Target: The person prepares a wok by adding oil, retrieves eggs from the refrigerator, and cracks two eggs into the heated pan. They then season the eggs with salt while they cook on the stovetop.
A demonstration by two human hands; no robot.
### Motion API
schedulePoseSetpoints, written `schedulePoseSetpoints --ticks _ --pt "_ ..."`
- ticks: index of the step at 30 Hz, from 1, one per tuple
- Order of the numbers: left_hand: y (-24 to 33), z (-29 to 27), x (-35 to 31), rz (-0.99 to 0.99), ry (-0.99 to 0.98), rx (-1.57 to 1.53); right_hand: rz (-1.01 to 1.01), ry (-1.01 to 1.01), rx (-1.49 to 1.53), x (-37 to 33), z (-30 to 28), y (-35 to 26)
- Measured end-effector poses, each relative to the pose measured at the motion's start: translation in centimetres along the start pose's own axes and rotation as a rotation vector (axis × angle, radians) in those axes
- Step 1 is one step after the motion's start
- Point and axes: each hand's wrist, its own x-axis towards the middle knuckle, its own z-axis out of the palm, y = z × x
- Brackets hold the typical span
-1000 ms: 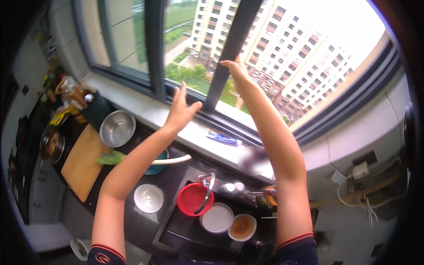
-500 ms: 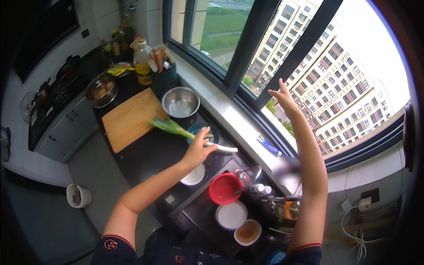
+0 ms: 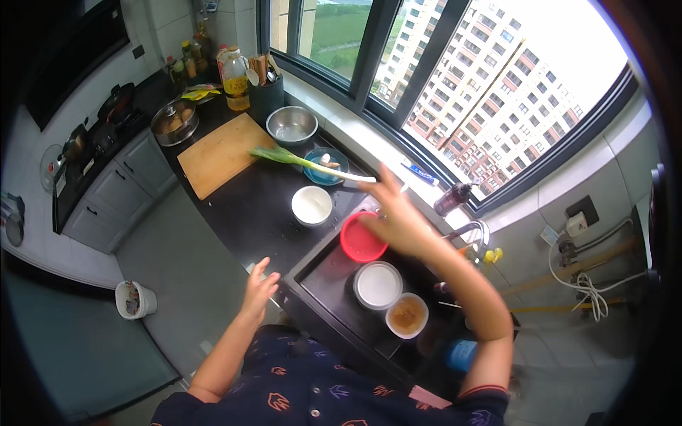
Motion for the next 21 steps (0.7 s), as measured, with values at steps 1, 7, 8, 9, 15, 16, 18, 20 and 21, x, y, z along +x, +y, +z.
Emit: schedulePoseSetpoints --ticks 1,7,8,9,15,16,18,20,21 --pt "-0.7 -0.5 -1.3 0.005 0.035 -0.006 -0.055 -0.015 -0.117 -1.5 2.0 -0.7" --pt "-3.6 -4.2 -7.9 0.009 0.185 -0.051 -0.184 -0.1 0.209 -6.6 14.1 -3.0" --pt "-3.7 -4.5 -8.7 0.01 0.22 -0.03 -0.214 -0.092 0.255 -7.3 15.9 -3.1" --pt "-3.8 -4.8 -9.1 0.029 0.224 -0.054 -0.221 -0.098 0.251 -8.0 17.7 -3.2" --pt "-3.8 -10.8 -10.7 0.1 0.334 -0.111 -0.09 -0.301 0.356 -7.8 22.1 -8.8" --pt "-3.7 -12.1 -10.6 0.1 0.341 -0.131 -0.1 -0.299 0.335 -7.0 22.8 -9.4" --pt "-3.4 -15.5 -10.7 0.09 0.361 -0.167 -0.112 -0.298 0.307 -5.1 25.0 -10.5" --pt "-3.1 -19.2 -10.4 0.111 0.364 -0.202 -0.084 -0.331 0.32 -2.6 26.8 -12.8" --pt "-2.9 -21.5 -10.6 0.121 0.386 -0.221 -0.099 -0.324 0.305 -1.4 28.3 -14.2"
